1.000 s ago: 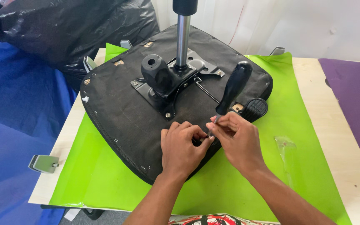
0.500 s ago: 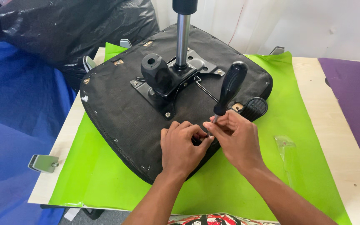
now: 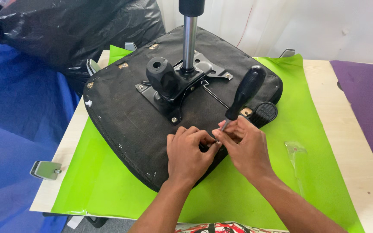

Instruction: The person uses a screwdriver to work on a screw at the edge of a chair seat's metal tilt mechanism, steadying the seat with the other hand. They continue turning the screwdriver on the screw, then set the screwdriver down and press on the seat with both hands.

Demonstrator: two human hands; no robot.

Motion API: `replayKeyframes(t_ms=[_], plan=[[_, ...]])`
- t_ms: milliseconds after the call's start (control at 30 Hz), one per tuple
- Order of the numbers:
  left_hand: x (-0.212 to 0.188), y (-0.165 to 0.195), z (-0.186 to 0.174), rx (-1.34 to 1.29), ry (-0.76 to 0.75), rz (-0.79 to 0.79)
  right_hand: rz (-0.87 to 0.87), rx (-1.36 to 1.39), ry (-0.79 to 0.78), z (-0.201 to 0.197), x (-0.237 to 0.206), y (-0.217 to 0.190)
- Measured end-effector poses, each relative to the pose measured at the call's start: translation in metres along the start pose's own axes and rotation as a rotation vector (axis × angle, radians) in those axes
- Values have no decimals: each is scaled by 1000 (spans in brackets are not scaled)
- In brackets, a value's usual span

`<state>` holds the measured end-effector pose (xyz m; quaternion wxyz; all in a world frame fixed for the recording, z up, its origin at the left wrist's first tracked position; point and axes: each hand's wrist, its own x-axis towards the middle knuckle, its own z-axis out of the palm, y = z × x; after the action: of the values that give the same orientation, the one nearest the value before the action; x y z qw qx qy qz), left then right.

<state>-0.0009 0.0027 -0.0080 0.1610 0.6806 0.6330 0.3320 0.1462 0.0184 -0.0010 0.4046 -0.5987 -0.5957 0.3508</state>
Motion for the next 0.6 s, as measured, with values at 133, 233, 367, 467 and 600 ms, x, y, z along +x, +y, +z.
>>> replayKeyframes(t_ms=[133,233,367,467,600], plan=[[0,-1,1,-5,48,34,-62,12,-15,0,-1,0],[0,-1,2,-7,57,36,-147,95,-64,-1,-1,0],[-1,-2,3,-14,69,45,-92,197,-70,-1,-1,0],[-2,-1,2,-16,58,35,-58,116,-20,-1,-2,0],[-1,-1,1,-11,9,-1,-18,-28,14,-2,-1,0]])
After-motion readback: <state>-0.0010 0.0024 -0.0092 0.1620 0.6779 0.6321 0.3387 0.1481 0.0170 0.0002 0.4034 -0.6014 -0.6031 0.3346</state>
